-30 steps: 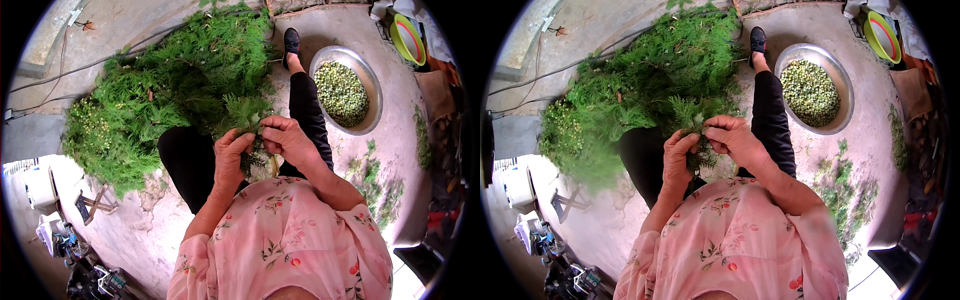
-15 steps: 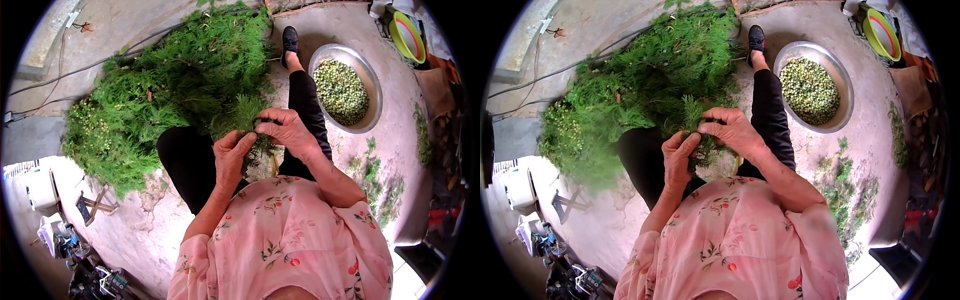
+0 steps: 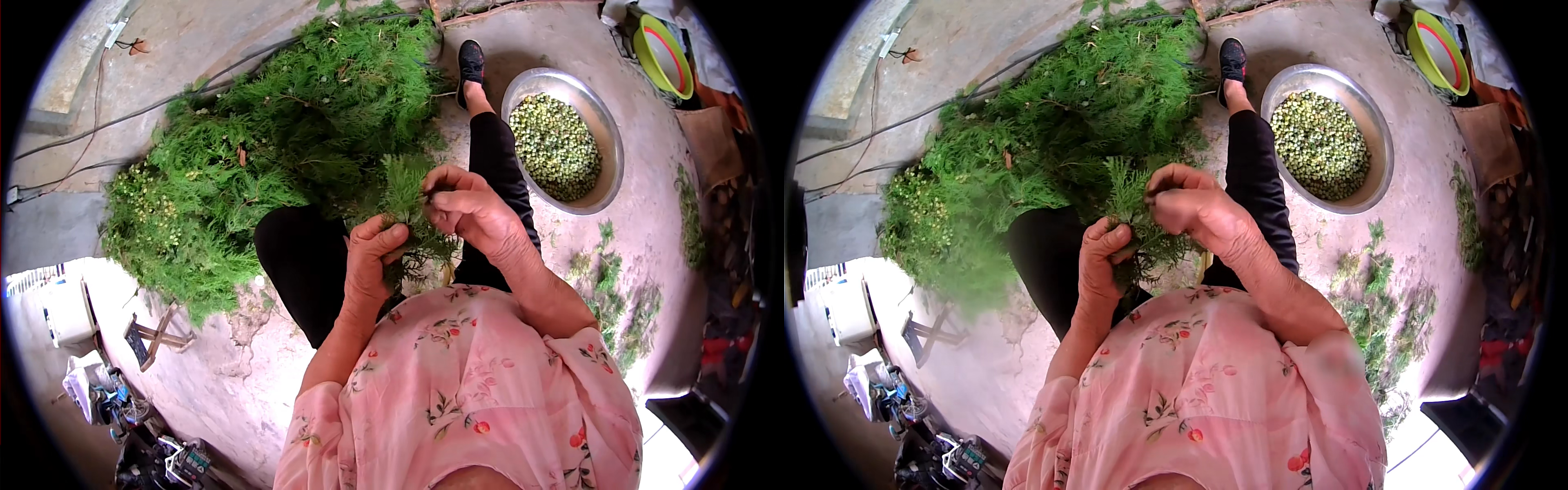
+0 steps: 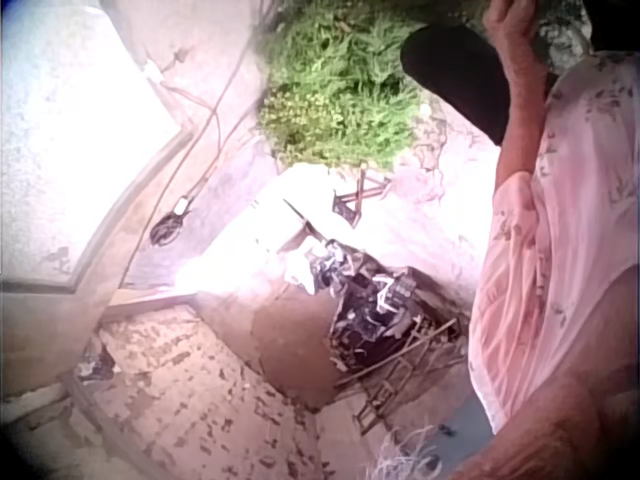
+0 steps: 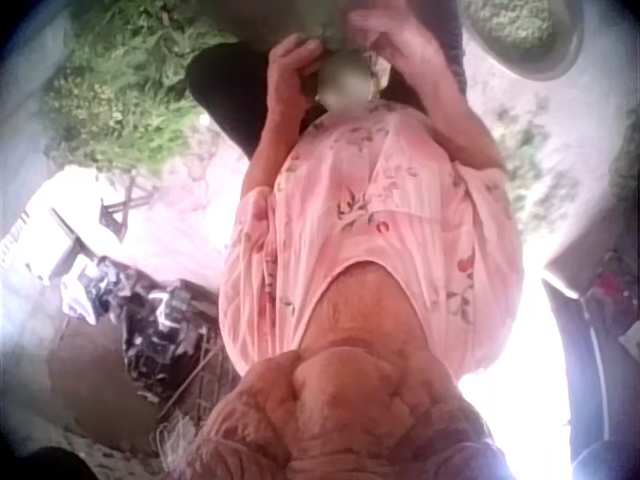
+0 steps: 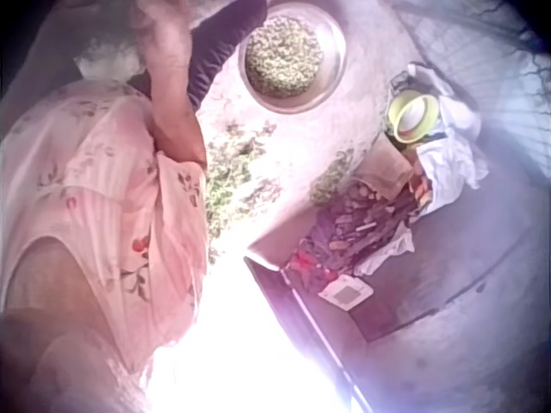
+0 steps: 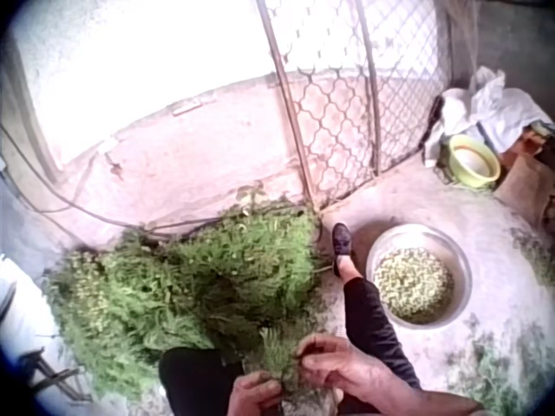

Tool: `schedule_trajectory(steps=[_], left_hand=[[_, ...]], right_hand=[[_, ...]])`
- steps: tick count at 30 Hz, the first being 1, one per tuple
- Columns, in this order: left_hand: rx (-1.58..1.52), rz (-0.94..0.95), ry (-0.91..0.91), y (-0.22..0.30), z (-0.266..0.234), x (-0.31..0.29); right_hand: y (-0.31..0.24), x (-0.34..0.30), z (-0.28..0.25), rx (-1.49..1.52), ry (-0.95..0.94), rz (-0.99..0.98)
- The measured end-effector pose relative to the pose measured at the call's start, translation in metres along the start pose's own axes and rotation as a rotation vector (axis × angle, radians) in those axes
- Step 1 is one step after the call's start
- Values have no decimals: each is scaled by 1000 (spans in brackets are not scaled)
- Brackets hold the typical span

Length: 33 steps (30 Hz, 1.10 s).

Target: The person sits on the ground and plucks small green seeds from branches by hand, collecting them into a metal bowl.

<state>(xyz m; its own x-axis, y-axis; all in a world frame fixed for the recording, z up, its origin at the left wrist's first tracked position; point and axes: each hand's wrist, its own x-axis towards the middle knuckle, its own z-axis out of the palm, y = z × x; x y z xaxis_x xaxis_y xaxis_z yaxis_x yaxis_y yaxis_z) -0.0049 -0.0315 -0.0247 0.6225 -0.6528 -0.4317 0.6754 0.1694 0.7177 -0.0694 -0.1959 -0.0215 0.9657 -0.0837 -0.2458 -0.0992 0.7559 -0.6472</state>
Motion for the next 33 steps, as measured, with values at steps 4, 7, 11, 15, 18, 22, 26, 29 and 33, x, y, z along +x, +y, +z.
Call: schedule_trajectory(steps=[4, 7, 11, 15, 18, 22, 26, 29, 33], left_hand=[[38, -25, -28, 3, 6, -1], [86, -30, -60, 2, 0, -2], [118, -70, -27, 7, 3, -3], [134, -38, 33, 10, 14, -4], [125, 30, 92, 6, 16, -4], [110, 158, 145, 1, 24, -3], [253, 359, 147, -9, 18, -2], [261, 360, 181, -5, 21, -4], [-101, 207, 269, 10, 14, 5]], right_hand=[[2, -9, 3, -148, 57, 65], [0, -9, 7, -304, -38, 82], [-8, -10, 8, -480, -106, 187], [0, -8, 8, -478, -56, 138], [11, -8, 20, -387, 159, -52], [22, -5, 17, -147, 166, -86], [31, -5, 22, -493, 271, -385], [18, -9, 24, -294, 233, -311], [-17, -17, 19, 358, 381, -75]])
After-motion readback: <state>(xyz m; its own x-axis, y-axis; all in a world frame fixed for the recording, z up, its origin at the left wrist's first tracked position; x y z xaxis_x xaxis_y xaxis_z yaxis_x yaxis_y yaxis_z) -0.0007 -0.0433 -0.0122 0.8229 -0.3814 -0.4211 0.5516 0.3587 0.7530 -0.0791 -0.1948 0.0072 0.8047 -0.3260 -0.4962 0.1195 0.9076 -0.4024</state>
